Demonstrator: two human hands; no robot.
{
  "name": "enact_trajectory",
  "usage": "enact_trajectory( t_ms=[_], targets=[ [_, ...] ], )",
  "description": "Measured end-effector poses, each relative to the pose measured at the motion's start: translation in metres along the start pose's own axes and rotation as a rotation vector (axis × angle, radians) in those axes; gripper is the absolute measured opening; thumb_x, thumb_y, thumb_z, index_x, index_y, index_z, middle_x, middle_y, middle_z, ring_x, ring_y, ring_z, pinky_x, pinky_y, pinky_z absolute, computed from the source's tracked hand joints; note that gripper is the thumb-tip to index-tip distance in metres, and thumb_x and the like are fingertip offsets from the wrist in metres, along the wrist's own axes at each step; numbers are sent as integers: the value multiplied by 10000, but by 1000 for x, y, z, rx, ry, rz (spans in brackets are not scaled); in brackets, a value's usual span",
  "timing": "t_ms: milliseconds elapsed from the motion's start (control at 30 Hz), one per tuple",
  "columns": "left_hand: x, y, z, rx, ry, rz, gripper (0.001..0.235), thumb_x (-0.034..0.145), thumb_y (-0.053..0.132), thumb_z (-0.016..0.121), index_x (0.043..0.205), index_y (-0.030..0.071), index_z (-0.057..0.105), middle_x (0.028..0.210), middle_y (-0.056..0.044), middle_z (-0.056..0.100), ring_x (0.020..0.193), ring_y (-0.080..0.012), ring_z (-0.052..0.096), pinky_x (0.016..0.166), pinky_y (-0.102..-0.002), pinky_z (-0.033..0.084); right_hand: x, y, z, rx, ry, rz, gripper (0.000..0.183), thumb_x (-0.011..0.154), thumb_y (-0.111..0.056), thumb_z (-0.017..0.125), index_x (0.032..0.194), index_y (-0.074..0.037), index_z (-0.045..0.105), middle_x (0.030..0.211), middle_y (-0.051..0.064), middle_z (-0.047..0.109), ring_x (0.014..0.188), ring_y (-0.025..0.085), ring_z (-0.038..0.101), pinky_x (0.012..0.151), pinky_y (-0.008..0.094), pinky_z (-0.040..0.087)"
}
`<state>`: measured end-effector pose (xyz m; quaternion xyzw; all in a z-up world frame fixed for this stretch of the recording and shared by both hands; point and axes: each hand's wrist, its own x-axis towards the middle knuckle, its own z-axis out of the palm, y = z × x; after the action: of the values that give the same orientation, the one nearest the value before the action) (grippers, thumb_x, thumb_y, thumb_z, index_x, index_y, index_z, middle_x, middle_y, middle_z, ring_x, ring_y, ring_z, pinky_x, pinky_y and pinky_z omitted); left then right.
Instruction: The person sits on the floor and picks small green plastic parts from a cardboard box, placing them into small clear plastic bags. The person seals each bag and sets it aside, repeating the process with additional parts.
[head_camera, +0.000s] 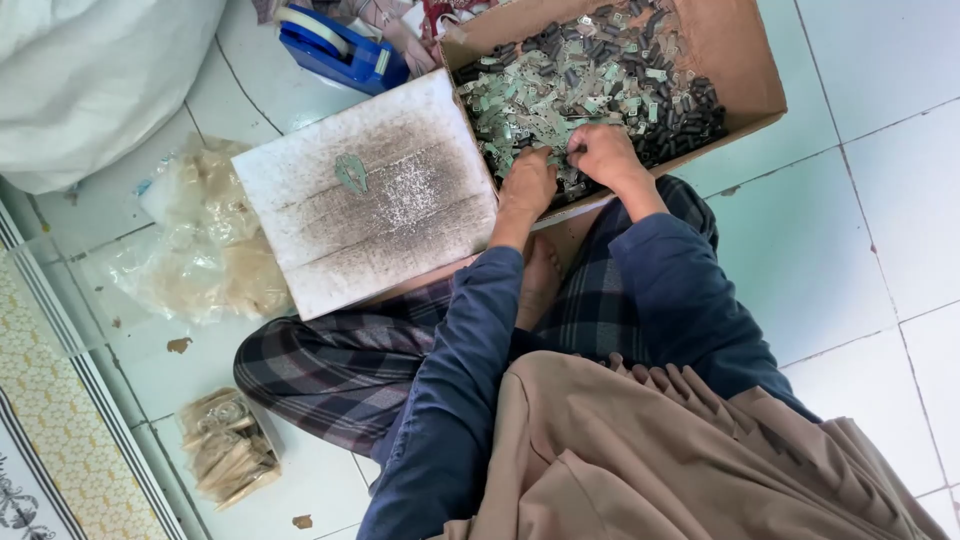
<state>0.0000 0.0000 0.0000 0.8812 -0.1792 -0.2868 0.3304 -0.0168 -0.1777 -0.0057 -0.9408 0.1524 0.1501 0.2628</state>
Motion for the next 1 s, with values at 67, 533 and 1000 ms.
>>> enact_trajectory(
  t_ms=[67,533,1000],
  targets=[
    [7,-7,8,10,-5,-7,428,1045,261,539,1440,101,579,1400,-193,582,1253,-388,641,958,-577,599,2,8,4,69,15,11,181,846,-262,774,1025,-240,788,966,100,770,972,372,719,841,497,582],
    [6,1,-14,-448,262,-8,226,1013,210,627,1190,79,676,970,-126,773,912,-264,764,758,-434,617,-3,-20,-27,704,138,-235,148,931,-57,729,1067,-93,776,838,101,723,702,127,691,604,278,529],
    [-5,16,-20,-449,351,-87,278,994,248,602,1259,169,629,997,-78,786,957,-292,761,785,-467,609,19,5,21,-117,220,-245,149,934,-254,739,1046,-157,751,1082,126,674,1087,416,660,830,536,570]
  ],
)
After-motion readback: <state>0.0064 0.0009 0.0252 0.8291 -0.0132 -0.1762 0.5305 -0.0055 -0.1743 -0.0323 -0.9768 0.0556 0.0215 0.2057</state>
